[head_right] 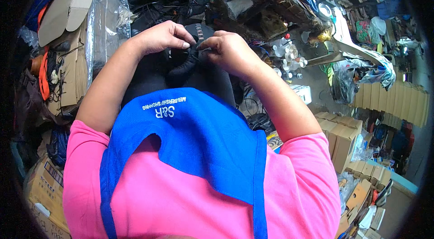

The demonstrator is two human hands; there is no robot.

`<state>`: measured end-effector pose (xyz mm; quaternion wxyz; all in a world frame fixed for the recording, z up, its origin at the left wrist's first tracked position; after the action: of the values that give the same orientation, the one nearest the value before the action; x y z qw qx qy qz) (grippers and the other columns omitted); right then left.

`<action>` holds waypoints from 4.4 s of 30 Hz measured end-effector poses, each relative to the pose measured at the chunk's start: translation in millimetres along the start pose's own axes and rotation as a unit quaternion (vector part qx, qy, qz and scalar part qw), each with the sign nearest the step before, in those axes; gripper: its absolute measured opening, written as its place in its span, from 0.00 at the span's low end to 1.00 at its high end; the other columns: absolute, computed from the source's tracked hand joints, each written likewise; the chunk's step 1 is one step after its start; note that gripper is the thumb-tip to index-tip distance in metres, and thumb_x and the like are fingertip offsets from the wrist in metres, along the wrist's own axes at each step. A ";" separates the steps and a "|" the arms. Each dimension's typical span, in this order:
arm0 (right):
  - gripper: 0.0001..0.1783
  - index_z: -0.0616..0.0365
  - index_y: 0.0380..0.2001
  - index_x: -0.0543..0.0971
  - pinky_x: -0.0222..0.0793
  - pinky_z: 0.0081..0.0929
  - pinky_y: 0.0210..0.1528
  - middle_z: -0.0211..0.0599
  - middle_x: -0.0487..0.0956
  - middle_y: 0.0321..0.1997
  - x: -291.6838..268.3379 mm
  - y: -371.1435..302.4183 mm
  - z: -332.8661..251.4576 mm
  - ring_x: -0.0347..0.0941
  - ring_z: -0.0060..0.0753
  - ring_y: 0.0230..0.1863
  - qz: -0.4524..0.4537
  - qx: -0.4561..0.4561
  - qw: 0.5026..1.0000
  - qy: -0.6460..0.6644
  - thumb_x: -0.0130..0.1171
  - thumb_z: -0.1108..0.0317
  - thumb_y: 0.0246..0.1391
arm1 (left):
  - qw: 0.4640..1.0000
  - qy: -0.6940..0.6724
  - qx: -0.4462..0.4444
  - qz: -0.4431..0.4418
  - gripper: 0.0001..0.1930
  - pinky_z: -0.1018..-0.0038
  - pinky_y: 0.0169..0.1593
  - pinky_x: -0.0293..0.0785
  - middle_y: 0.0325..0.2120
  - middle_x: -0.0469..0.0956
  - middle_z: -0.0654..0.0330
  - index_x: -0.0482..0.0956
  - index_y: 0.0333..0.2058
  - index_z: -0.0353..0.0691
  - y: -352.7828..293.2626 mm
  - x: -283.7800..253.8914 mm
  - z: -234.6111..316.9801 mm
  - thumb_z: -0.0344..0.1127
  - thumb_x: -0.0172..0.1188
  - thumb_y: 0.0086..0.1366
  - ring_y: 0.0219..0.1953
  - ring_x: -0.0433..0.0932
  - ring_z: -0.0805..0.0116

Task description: Hand-stitching the components of a black shoe using a needle and thread.

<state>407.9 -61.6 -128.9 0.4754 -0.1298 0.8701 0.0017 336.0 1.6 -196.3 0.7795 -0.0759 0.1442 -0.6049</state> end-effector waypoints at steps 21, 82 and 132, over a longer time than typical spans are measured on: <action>0.07 0.59 0.33 0.80 0.68 0.20 0.39 0.29 0.76 0.30 24.1 4.7 21.4 0.72 0.21 0.35 0.024 0.055 0.970 0.237 0.62 0.71 0.49 | 0.976 0.193 0.064 0.073 0.15 0.71 0.50 0.68 0.37 0.75 0.55 0.77 0.42 0.37 -9.8 -4.8 20.3 0.27 0.57 0.53 0.44 0.73 0.63; 0.17 0.58 0.46 0.78 0.67 0.17 0.46 0.27 0.80 0.38 55.4 2.0 46.2 0.71 0.14 0.39 -0.094 0.138 0.891 0.422 0.61 0.73 0.51 | 0.960 0.003 0.015 0.278 0.13 0.80 0.39 0.71 0.27 0.77 0.63 0.78 0.38 0.36 -56.0 0.8 -9.6 0.24 0.62 0.51 0.31 0.74 0.78; 0.05 0.55 0.29 0.78 0.68 0.30 0.32 0.36 0.77 0.22 -23.7 -24.8 87.5 0.74 0.31 0.27 -0.029 0.091 0.995 -0.034 0.60 0.67 0.48 | 0.867 0.406 0.086 0.276 0.04 0.61 0.37 0.66 0.29 0.75 0.52 0.71 0.34 0.39 -137.7 -14.0 12.7 0.28 0.51 0.58 0.35 0.73 0.49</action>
<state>498.0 -69.2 -154.2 0.5141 -0.1108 0.8461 -0.0872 210.0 -20.9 -142.1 0.7904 0.2870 0.4105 -0.3527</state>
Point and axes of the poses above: each hand's wrist, its own y-axis towards the middle knuckle, its own x-axis out of the palm, z = x × y, the point moved 10 cm from there along y, towards the middle knuckle
